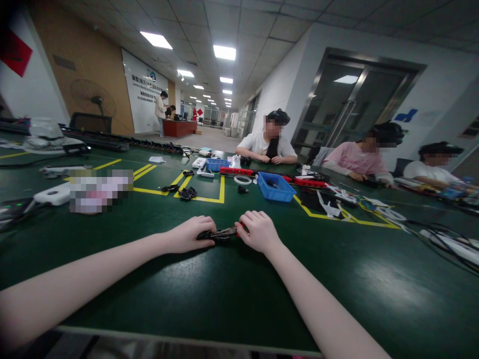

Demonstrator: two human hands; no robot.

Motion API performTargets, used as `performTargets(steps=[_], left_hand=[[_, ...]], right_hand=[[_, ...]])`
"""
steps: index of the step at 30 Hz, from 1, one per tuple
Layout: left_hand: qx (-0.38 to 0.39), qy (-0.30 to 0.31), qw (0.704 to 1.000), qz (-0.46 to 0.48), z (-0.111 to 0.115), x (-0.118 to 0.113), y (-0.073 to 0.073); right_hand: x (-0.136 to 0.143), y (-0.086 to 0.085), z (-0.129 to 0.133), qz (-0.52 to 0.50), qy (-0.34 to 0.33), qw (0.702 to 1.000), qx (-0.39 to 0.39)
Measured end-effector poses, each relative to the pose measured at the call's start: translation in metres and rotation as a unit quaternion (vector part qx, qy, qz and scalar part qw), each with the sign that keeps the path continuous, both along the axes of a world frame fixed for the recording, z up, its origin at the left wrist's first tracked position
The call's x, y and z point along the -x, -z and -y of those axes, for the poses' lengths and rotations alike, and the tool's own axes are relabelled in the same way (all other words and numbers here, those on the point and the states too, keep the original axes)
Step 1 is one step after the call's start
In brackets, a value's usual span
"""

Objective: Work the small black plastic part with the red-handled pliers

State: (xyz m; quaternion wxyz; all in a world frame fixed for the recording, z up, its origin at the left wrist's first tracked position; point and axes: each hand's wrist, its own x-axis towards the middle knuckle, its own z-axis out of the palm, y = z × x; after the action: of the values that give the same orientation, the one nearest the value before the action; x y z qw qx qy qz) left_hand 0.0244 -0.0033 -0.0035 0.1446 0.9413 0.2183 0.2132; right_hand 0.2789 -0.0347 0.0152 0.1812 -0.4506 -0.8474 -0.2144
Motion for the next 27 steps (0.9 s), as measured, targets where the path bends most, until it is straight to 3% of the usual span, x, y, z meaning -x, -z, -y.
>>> performTargets(steps=[27], left_hand=[[-0.002,-0.002,1.0,-0.002,0.0007,0.0003,-0.0004]], right_hand=[[0.0054,0.0006,0.0017,0.001,0.004,1.0,-0.004]])
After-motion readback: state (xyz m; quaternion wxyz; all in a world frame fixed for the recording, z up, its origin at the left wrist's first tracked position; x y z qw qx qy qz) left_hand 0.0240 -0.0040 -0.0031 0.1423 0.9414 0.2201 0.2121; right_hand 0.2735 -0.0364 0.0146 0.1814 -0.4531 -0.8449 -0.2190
